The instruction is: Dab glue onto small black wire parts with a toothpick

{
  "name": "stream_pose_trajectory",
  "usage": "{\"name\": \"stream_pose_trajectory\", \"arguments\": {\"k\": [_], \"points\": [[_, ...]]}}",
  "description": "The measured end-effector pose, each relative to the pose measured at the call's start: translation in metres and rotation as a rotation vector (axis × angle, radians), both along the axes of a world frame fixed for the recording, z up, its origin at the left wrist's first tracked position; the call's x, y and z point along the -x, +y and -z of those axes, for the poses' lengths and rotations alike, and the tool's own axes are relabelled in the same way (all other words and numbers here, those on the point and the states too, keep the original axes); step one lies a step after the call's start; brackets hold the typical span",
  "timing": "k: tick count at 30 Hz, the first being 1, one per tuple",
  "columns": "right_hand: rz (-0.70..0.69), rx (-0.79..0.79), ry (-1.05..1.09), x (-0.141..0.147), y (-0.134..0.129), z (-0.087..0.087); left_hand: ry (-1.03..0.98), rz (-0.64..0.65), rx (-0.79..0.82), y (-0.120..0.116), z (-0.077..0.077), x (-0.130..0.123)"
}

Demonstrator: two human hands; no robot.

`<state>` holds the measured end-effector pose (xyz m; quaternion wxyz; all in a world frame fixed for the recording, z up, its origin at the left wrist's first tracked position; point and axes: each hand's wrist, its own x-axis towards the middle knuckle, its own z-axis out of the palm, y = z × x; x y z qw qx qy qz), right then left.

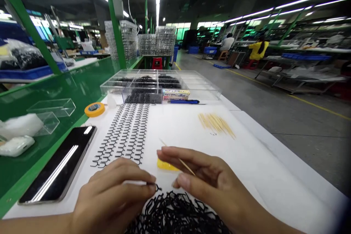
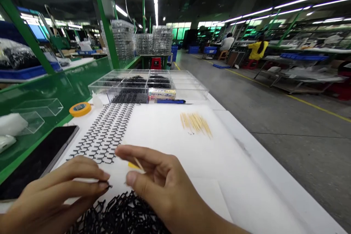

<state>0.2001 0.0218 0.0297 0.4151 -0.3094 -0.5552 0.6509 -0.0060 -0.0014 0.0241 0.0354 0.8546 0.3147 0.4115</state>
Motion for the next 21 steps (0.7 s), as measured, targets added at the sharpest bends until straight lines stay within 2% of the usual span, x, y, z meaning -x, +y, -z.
{"name": "stream_pose_trajectory", "arguments": {"k": [2, 4, 6, 9, 12, 16, 21], "points": [[0.166, -0.101, -0.084, -0.005, 0.009, 0.002, -0.036, -0.115, 0.042, 0.024, -0.008, 0.0], [0.262, -0.161, -0.089, -0.009, 0.016, 0.003, -0.029, -0.195, 0.055, 0.054, -0.012, -0.001], [0.304, -0.189, -0.069, -0.011, 0.02, 0.004, 0.004, -0.239, 0.077, 0.089, -0.015, -0.002], [0.312, -0.204, -0.055, -0.011, 0.022, 0.006, 0.094, -0.286, 0.203, 0.143, -0.014, -0.008], [0.315, -0.221, -0.034, -0.011, 0.023, 0.007, 0.177, -0.301, 0.305, 0.182, -0.008, -0.017], [0.339, -0.237, 0.005, -0.012, 0.026, 0.008, 0.267, -0.329, 0.365, 0.206, 0.005, -0.027], [0.377, -0.25, 0.048, -0.01, 0.029, 0.011, 0.345, -0.343, 0.383, 0.209, 0.012, -0.03]]}}
